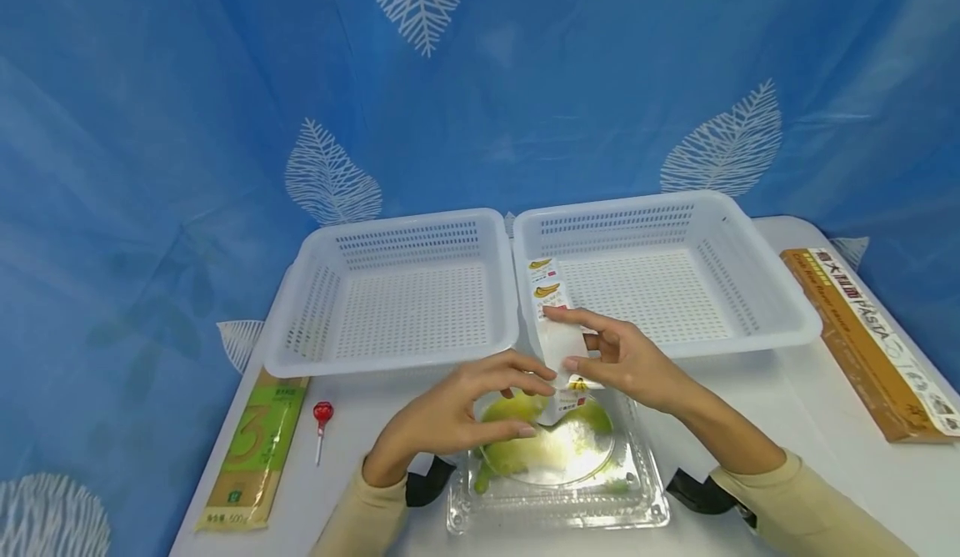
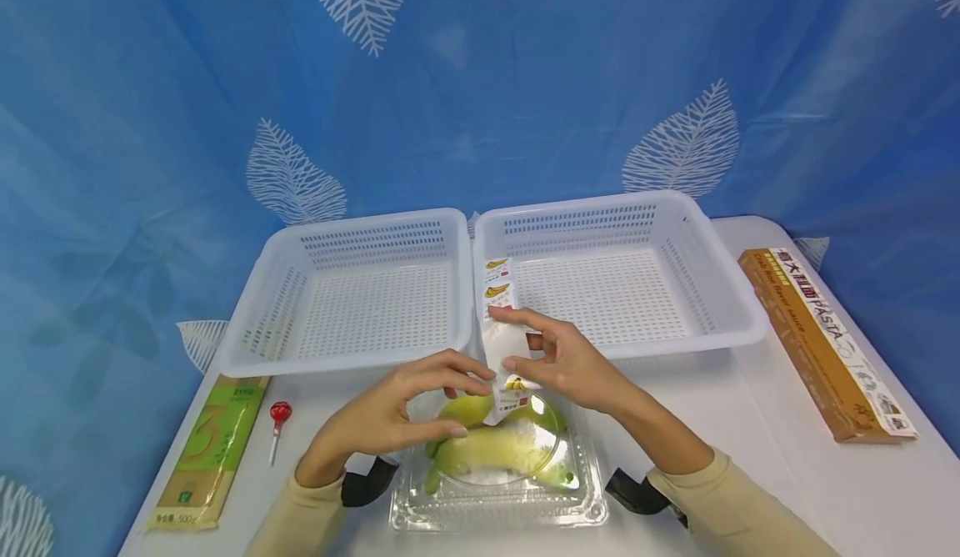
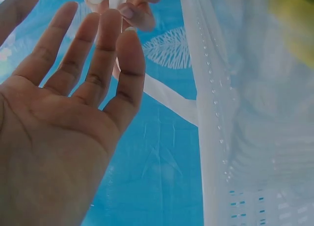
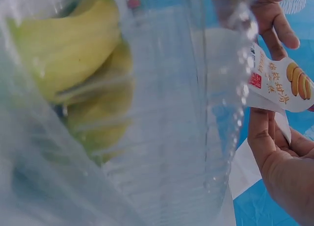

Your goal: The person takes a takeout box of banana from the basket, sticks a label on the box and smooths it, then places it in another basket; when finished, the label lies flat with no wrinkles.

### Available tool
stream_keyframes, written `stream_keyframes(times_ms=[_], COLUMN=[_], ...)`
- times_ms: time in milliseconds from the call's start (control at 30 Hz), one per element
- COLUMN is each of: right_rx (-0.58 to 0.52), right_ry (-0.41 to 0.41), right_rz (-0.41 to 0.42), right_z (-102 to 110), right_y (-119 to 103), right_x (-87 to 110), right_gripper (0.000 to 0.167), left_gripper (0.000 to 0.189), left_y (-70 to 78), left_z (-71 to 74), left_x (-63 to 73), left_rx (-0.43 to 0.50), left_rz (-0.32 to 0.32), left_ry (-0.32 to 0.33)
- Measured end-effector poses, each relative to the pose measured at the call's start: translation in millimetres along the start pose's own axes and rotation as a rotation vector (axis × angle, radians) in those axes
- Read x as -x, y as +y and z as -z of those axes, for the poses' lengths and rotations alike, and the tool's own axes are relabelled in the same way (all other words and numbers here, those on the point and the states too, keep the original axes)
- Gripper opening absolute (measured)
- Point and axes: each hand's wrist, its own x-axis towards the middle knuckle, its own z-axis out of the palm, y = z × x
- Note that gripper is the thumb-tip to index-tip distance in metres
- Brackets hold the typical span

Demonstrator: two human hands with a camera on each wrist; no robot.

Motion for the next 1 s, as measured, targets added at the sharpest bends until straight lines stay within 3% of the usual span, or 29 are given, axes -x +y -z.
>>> stream_keyframes(times_ms=[233,567,767,1000], right_rx=[0.018,-0.008,0.014,0.016], right_ry=[0.019,0.007,0.007,0.03], right_rz=[-0.053,-0.044,0.003,0.06], right_z=[-1.5,-4.2,-4.7,-1.9], right_y=[-1.0,0.0,-0.6,0.4], right_x=[-1.1,-2.5,0.1,6.5], right_gripper=[0.055,0.058,0.056,0.055], left_gripper=[0.041,0.046,0.05,0.051], left_y=[2.1,1.6,1.0,0.5], left_z=[-2.2,-4.6,-6.4,-6.5], left_x=[-3.4,-2.5,-1.9,-2.1], left_rx=[-0.019,-0.008,-0.008,0.038], left_rz=[-0.018,0.01,0.054,0.037], left_ry=[-0.028,-0.028,-0.033,-0.011])
